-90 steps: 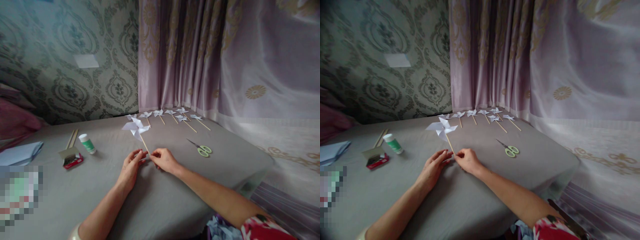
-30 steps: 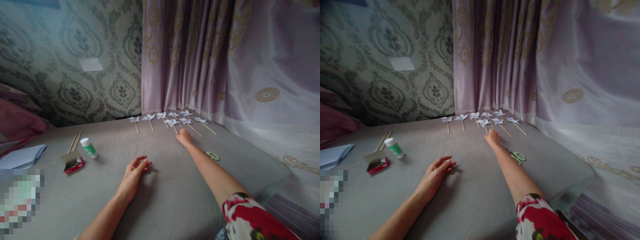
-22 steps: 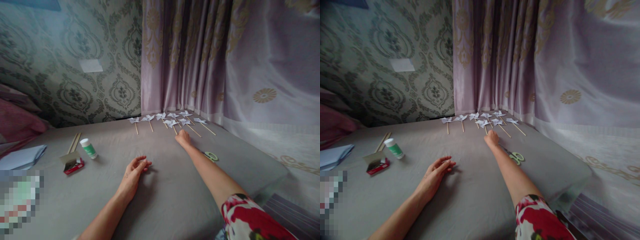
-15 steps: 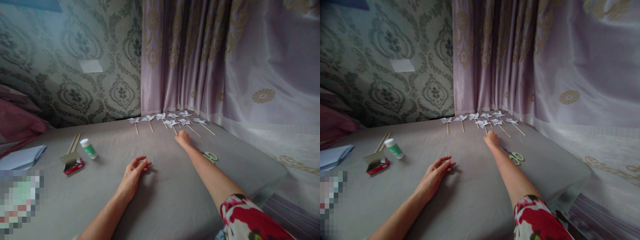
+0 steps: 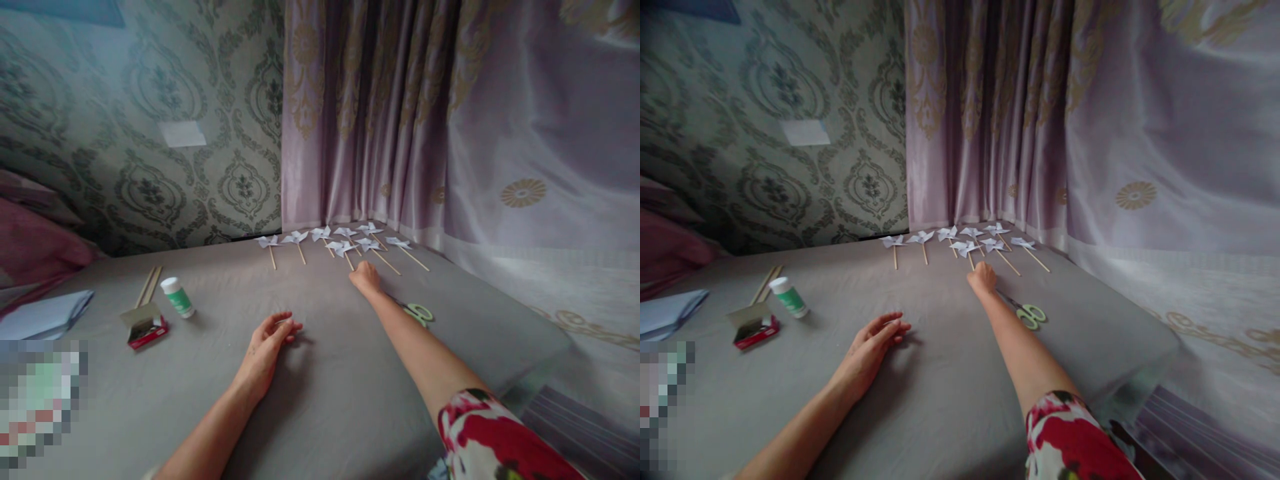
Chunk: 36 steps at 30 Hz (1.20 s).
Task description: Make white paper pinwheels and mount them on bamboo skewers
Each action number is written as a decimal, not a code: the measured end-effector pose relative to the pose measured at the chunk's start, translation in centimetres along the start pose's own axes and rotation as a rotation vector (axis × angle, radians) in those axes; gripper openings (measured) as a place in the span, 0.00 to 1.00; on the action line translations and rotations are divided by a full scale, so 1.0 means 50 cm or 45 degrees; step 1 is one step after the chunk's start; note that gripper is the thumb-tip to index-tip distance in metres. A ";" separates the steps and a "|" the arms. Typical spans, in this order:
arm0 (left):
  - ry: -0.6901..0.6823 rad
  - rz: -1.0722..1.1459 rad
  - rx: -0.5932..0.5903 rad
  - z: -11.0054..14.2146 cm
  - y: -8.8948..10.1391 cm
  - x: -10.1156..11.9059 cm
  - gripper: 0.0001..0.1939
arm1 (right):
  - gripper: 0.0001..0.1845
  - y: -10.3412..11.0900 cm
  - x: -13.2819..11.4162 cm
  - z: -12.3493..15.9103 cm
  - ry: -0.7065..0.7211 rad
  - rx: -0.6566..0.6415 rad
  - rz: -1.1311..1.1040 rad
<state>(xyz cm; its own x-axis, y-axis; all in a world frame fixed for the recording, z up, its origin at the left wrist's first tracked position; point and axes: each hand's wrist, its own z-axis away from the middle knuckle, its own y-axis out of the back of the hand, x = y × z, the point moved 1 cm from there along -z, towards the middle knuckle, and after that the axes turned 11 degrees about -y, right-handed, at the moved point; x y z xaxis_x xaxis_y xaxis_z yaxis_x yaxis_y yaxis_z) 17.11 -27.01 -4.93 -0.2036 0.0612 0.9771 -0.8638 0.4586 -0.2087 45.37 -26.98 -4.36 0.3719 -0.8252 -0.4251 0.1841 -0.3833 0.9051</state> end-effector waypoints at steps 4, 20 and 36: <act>-0.018 0.024 0.027 -0.003 0.002 -0.004 0.27 | 0.16 0.006 0.004 0.020 0.062 0.004 0.006; -0.414 -0.484 0.124 -0.029 0.021 -0.019 0.14 | 0.16 -0.015 0.030 0.349 0.691 -0.167 0.086; -0.398 -0.592 -0.038 -0.041 0.017 -0.027 0.11 | 0.14 -0.007 0.032 0.355 0.673 -0.020 0.063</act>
<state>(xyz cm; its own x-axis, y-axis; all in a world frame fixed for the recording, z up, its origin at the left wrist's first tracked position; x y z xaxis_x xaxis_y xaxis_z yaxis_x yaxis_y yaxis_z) 17.58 -24.88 -6.33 0.0647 -0.4168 0.9067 -0.8828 0.3997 0.2468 29.74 -35.52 -5.18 0.7877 -0.5186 -0.3324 0.1671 -0.3394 0.9257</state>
